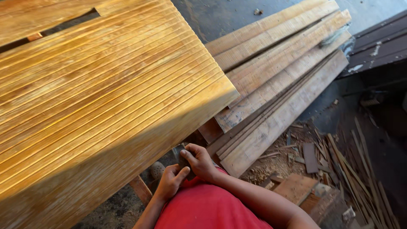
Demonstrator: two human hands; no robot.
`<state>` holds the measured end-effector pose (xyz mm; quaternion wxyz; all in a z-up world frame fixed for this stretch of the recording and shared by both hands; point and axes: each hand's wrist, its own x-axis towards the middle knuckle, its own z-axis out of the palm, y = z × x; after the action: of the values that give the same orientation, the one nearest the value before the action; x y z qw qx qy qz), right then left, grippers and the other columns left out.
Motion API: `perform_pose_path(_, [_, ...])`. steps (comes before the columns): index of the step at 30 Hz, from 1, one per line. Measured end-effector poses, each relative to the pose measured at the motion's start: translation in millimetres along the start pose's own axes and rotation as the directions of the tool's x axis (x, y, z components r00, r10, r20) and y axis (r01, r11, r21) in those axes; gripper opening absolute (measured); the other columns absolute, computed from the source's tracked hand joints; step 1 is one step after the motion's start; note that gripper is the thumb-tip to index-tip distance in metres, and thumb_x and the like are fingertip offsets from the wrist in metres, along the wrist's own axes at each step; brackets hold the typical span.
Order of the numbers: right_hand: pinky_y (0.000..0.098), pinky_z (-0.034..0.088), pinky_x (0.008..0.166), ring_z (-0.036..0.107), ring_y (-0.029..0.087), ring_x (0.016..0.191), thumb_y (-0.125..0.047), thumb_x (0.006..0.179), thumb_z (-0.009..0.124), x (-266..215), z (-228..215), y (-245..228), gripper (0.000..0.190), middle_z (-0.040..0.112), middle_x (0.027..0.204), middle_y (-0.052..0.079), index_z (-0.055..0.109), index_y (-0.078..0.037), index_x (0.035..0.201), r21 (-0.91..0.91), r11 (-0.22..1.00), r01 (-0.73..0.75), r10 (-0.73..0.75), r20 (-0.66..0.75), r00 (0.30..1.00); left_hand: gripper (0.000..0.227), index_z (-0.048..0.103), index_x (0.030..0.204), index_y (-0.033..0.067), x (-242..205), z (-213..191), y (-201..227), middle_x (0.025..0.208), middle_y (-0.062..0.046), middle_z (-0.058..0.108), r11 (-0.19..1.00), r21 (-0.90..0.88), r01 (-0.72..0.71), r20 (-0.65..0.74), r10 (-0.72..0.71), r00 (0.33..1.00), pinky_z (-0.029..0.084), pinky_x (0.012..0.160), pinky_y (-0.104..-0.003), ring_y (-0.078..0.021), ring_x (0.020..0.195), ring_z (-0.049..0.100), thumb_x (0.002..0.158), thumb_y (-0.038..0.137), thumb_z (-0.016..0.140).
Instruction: The person sands the surface of a large wooden board using a sanding block. They move the block back and forth across the wood grain, covering multiple sections of the board.
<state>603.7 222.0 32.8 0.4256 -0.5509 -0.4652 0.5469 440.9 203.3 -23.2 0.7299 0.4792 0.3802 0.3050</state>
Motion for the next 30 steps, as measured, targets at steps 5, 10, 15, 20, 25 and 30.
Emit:
perform_pose_path(5, [0.025, 0.045, 0.06, 0.051, 0.004, 0.07, -0.018, 0.102, 0.064, -12.1, -6.5, -0.6, 0.018, 0.059, 0.075, -0.003, 0.065, -0.002, 0.092, 0.005, 1.0, -0.027, 0.028, -0.142, 0.989, 0.024, 0.076, 0.089, -0.0038, 4.6, 13.0, 7.1, 0.079, -0.001, 0.076, 0.998, -0.031, -0.046, 0.091, 0.049, 0.995, 0.053, 0.065, -0.025, -0.0043, 0.071, 0.063, 0.099, 0.014, 0.063])
perform_pose_path(10, [0.0246, 0.045, 0.06, 0.05, 0.003, 0.071, -0.015, 0.102, 0.064, -18.3, -17.1, 6.3, 0.019, 0.057, 0.075, -0.003, 0.065, -0.001, 0.088, -0.061, 0.996, 0.063, -0.077, -0.261, 0.962, 0.027, 0.077, 0.091, -0.0027, 12.8, 16.7, -2.7, 0.076, 0.002, 0.07, 1.0, -0.022, -0.015, 0.176, 0.019, 0.984, 0.048, 0.061, -0.025, -0.0029, 0.069, 0.057, 0.101, 0.018, 0.063])
perform_pose_path(15, [0.0226, 0.046, 0.064, 0.051, 0.003, 0.072, -0.015, 0.103, 0.062, -1.7, -21.8, 10.7, 0.017, 0.06, 0.078, -0.005, 0.066, -0.002, 0.092, 0.103, 0.993, 0.052, -0.035, -0.166, 0.985, 0.038, 0.071, 0.079, -0.0037, 21.0, 11.9, -10.8, 0.065, 0.002, 0.061, 0.991, 0.12, -0.056, 0.147, 0.038, 0.988, 0.041, 0.054, -0.026, -0.0045, 0.061, 0.049, 0.105, 0.024, 0.067])
perform_pose_path(20, [0.0225, 0.047, 0.066, 0.054, 0.003, 0.074, -0.013, 0.102, 0.063, 20.7, -28.4, 9.6, 0.013, 0.063, 0.081, -0.004, 0.066, -0.002, 0.095, 0.157, 0.987, 0.022, -0.032, 0.057, 0.998, 0.022, 0.073, 0.088, 0.0025, 18.5, 14.8, -3.6, 0.067, 0.005, 0.061, 0.998, 0.037, 0.044, 0.045, -0.046, 0.998, 0.041, 0.054, -0.026, -0.0047, 0.061, 0.049, 0.099, 0.02, 0.065])
perform_pose_path(25, [0.0229, 0.05, 0.066, 0.056, 0.004, 0.073, -0.013, 0.101, 0.062, 44.6, -47.9, 15.5, 0.014, 0.066, 0.08, -0.003, 0.068, -0.002, 0.094, 0.136, 0.99, -0.046, 0.022, 0.174, 0.984, 0.018, 0.073, 0.087, 0.0025, 32.1, 41.7, -4.4, 0.069, 0.005, 0.062, 0.999, 0.034, -0.023, -0.044, 0.025, 0.999, 0.045, 0.058, -0.025, -0.0045, 0.064, 0.053, 0.097, 0.016, 0.066])
perform_pose_path(30, [0.0231, 0.047, 0.067, 0.054, 0.003, 0.076, -0.011, 0.102, 0.063, 55.9, -80.2, 15.1, 0.013, 0.064, 0.082, -0.003, 0.066, -0.001, 0.094, 0.15, 0.988, -0.034, -0.009, 0.276, 0.961, 0.026, 0.069, 0.083, -0.0001, 51.0, 72.7, -7.9, 0.068, 0.005, 0.055, 0.998, 0.002, 0.059, -0.14, -0.058, 0.988, 0.038, 0.053, -0.026, -0.0047, 0.062, 0.046, 0.101, 0.018, 0.067])
